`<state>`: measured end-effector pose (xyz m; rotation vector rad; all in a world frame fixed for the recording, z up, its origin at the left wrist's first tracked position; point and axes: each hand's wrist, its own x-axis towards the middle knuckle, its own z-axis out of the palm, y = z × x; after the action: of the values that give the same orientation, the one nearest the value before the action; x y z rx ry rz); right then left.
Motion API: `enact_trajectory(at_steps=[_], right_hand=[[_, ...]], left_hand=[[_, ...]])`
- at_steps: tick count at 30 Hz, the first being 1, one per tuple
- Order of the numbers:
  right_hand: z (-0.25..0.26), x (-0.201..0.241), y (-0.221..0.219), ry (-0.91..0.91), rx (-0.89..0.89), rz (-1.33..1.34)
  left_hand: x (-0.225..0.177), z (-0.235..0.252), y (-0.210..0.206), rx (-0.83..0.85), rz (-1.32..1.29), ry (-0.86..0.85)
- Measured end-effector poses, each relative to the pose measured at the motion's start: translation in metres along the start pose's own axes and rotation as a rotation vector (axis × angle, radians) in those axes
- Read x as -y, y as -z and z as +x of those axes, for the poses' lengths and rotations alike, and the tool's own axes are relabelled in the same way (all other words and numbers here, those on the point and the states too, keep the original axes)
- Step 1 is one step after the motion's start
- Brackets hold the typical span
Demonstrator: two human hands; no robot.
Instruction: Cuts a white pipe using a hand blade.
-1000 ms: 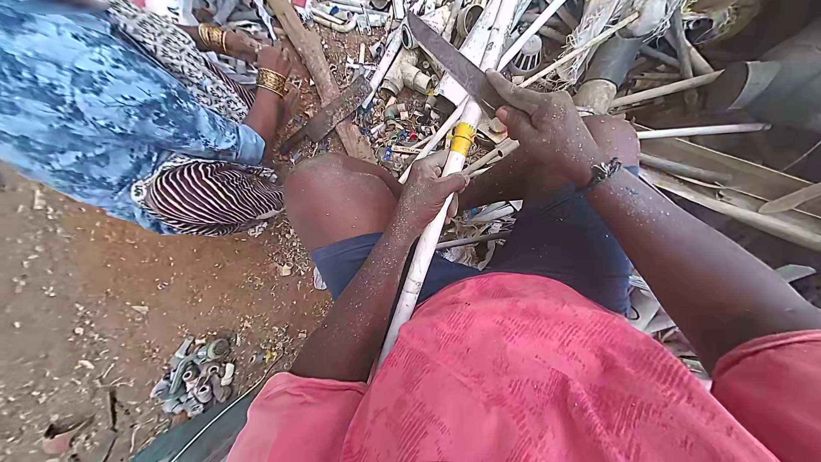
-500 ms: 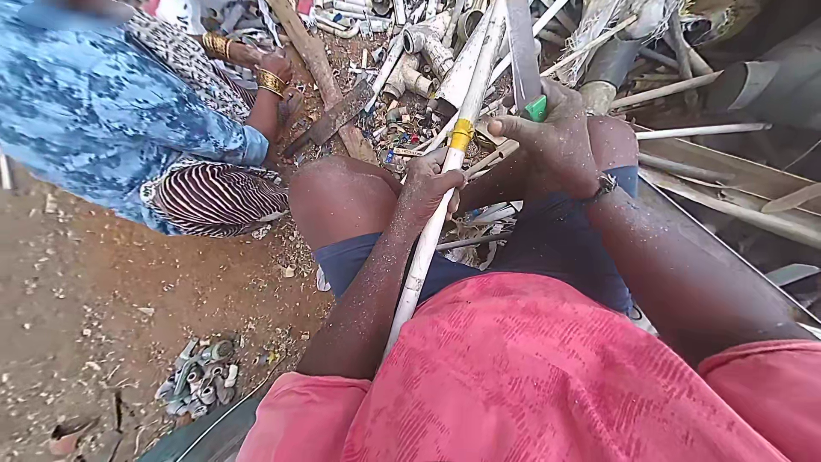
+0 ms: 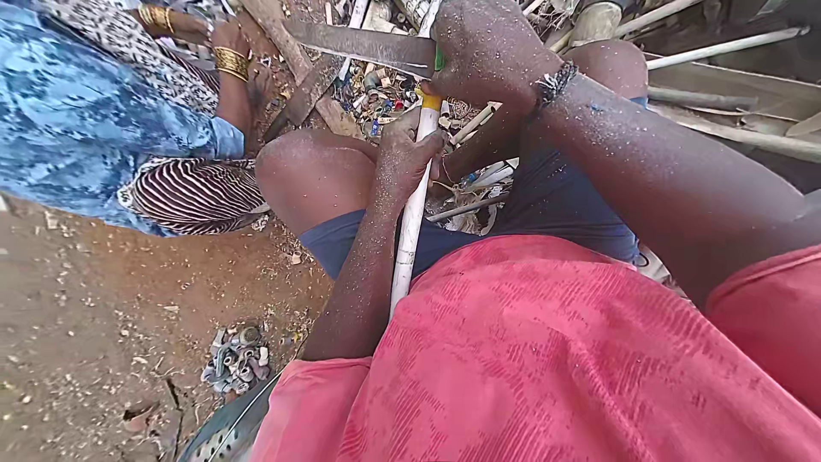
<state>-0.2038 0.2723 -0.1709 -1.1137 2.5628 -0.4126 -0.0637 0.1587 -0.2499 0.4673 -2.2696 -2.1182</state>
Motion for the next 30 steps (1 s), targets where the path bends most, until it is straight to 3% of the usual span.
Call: enact_trajectory(at_steps=[8, 24, 30], right_hand=[[0.013, -0.018, -0.002, -0.023, 0.203, 0.618], [-0.009, -0.031, -0.011, 0.068, 0.131, 0.796], [-0.014, -0.052, -0.003, -0.021, -0.124, 0.775]], left_hand=[[-0.003, -0.002, 0.006, -0.033, 0.015, -0.035], [-0.003, 0.001, -0.001, 0.009, -0.094, -0.025], [-0.001, -0.003, 0.01, -0.033, -0.114, 0.0]])
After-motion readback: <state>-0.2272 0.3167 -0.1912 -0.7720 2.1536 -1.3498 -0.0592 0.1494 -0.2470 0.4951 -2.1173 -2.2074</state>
